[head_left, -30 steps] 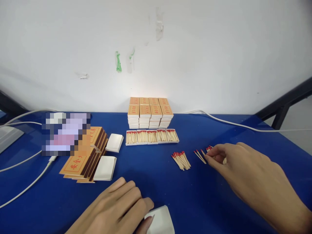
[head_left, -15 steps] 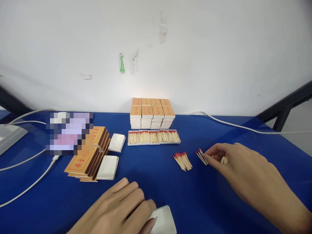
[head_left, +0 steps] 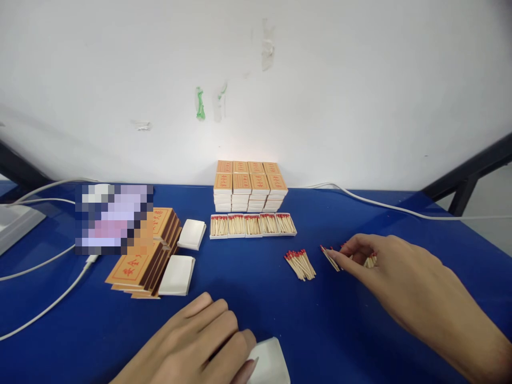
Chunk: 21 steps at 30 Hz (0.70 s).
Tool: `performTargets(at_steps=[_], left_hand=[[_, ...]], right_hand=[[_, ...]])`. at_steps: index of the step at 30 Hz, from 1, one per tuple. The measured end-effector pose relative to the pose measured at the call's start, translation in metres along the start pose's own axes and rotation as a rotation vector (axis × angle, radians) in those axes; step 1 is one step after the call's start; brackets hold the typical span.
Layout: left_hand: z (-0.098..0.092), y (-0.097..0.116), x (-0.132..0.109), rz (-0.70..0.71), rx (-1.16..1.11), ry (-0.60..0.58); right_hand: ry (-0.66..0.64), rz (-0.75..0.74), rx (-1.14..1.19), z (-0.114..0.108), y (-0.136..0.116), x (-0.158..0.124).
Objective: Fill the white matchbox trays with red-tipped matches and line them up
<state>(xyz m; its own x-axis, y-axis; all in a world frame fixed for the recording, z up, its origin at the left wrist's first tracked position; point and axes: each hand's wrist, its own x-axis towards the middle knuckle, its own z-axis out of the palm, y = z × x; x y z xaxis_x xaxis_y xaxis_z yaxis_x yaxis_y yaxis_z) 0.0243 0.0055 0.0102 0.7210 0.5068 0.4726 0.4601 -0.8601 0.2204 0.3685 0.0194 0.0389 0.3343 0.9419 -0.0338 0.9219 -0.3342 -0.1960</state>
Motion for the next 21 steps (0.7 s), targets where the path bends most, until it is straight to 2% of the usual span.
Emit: performTargets(at_steps=[4,13,21], left_hand=[[0.003,0.0,-0.002,0.019,0.021,-0.007],[0.002,-0.003,-0.002,0.034,0.021,-0.004],[0.003,0.0,-0.002,0.037,0.021,0.003]], right_hand=[[-0.018,0.033,-0.038,0.001,-0.002,0.0],[0.047,-0.152,0.092,0.014,0.002,-0.006],[0.084,-0.193,0.119,0.017,-0.003,-0.009]])
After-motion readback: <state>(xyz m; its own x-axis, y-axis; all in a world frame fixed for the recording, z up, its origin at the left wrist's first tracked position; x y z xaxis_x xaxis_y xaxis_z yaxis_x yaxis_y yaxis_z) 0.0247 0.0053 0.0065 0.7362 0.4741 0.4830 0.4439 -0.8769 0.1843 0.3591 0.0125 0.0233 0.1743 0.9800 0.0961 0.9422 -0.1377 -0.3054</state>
